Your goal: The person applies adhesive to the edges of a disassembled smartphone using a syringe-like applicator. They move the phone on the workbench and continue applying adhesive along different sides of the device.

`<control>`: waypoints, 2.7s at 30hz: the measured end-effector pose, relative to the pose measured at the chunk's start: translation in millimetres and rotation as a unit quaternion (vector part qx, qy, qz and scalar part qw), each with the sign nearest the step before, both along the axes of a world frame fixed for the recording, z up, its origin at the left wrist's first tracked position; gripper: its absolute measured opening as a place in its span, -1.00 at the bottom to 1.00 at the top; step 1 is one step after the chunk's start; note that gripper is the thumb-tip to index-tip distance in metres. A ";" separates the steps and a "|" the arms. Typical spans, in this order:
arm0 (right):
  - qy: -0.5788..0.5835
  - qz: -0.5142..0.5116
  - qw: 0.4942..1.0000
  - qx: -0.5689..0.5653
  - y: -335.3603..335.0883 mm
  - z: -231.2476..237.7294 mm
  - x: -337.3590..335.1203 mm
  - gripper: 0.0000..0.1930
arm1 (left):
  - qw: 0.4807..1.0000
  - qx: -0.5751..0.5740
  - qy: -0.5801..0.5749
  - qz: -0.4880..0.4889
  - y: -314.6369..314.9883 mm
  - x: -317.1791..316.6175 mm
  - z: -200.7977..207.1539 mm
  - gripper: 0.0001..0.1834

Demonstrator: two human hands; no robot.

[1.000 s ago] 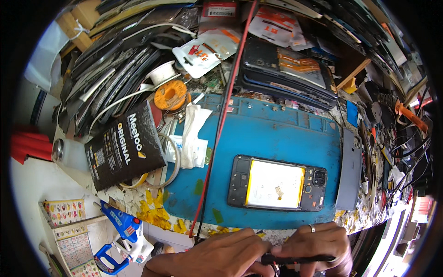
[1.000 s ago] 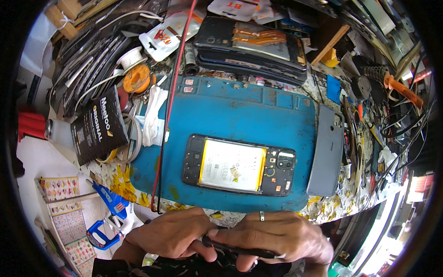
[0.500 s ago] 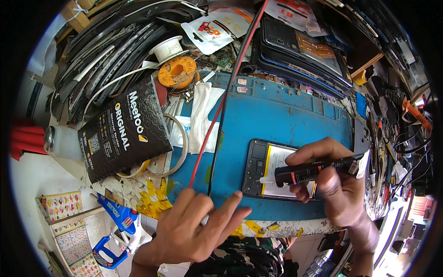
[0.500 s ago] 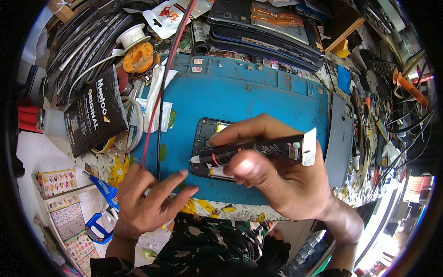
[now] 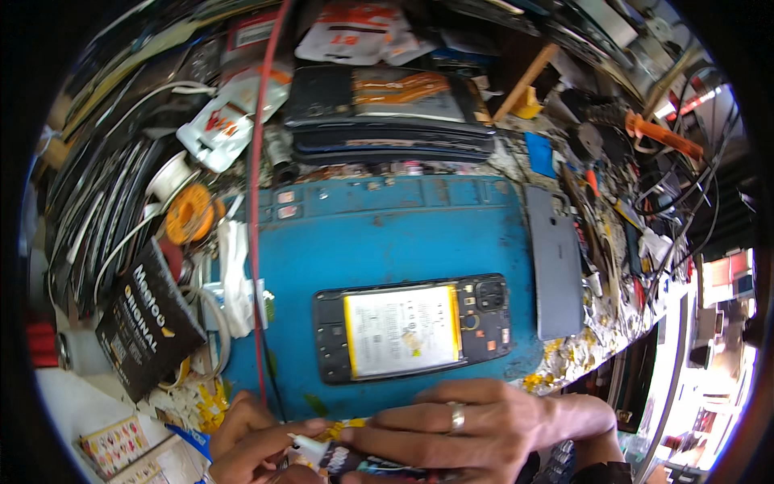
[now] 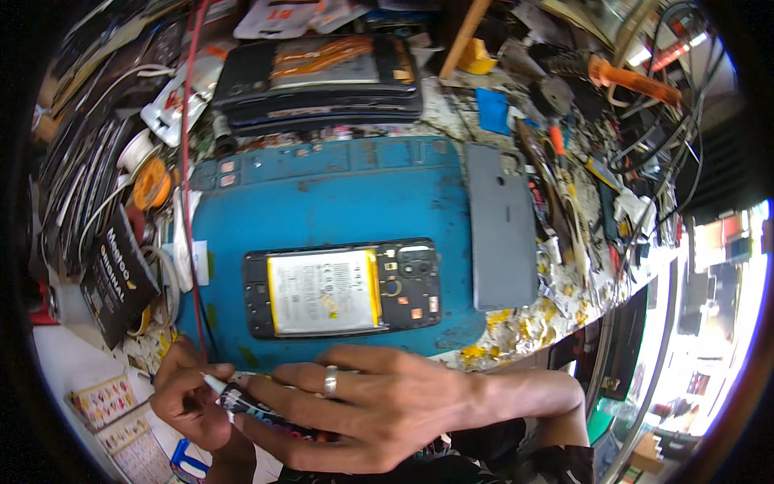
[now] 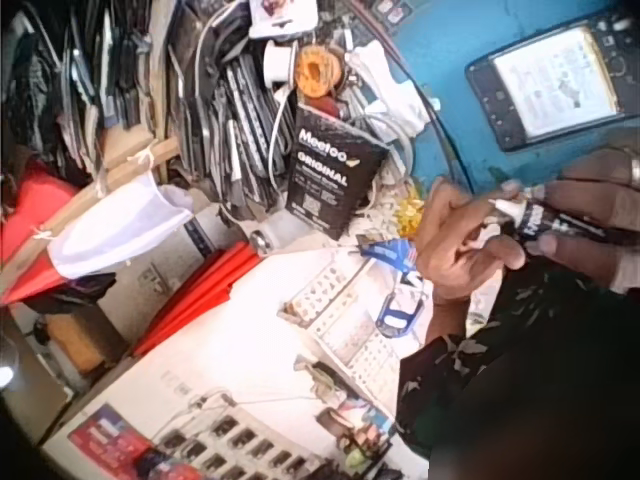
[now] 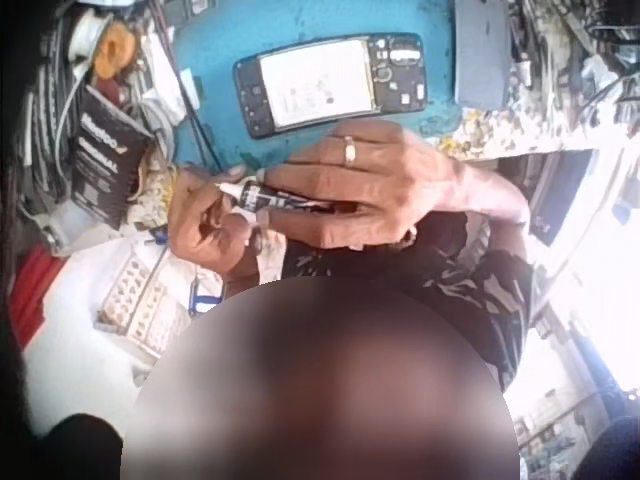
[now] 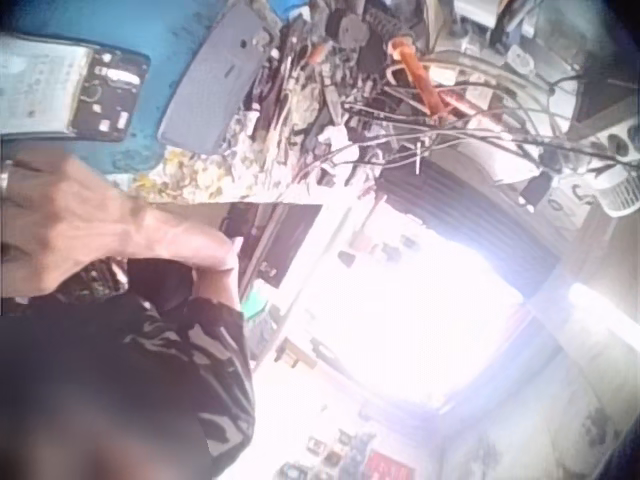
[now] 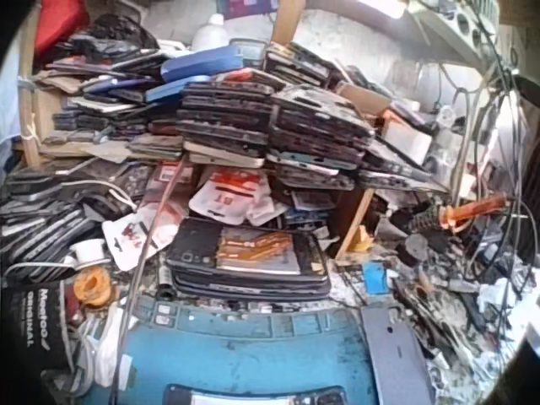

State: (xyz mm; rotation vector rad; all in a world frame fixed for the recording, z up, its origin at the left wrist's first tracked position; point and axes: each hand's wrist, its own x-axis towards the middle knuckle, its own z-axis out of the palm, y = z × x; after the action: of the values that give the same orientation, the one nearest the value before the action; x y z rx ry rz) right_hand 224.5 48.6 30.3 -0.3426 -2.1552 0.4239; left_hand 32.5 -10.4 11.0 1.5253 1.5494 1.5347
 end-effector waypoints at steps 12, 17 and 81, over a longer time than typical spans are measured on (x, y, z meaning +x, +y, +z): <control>-0.070 -0.097 0.985 -0.125 0.4 -3.9 -1.2 -0.60 | 0.965 -0.023 -0.263 -0.003 12.1 5.9 13.2 -0.60; -0.240 -0.185 0.933 -0.195 11.6 3.7 -10.4 -0.35 | 0.951 -0.179 0.235 -0.089 16.5 -14.2 27.9 -0.83; -0.033 -0.030 0.993 -0.109 -9.6 4.2 -19.7 -0.73 | 0.936 -0.177 0.023 -0.304 32.7 -46.7 43.6 -0.33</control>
State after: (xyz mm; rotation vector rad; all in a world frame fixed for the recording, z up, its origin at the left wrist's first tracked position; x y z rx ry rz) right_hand 204.9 38.9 34.5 -0.5496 -2.1603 0.6231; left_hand -14.2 22.3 54.6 1.6205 1.1344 0.8261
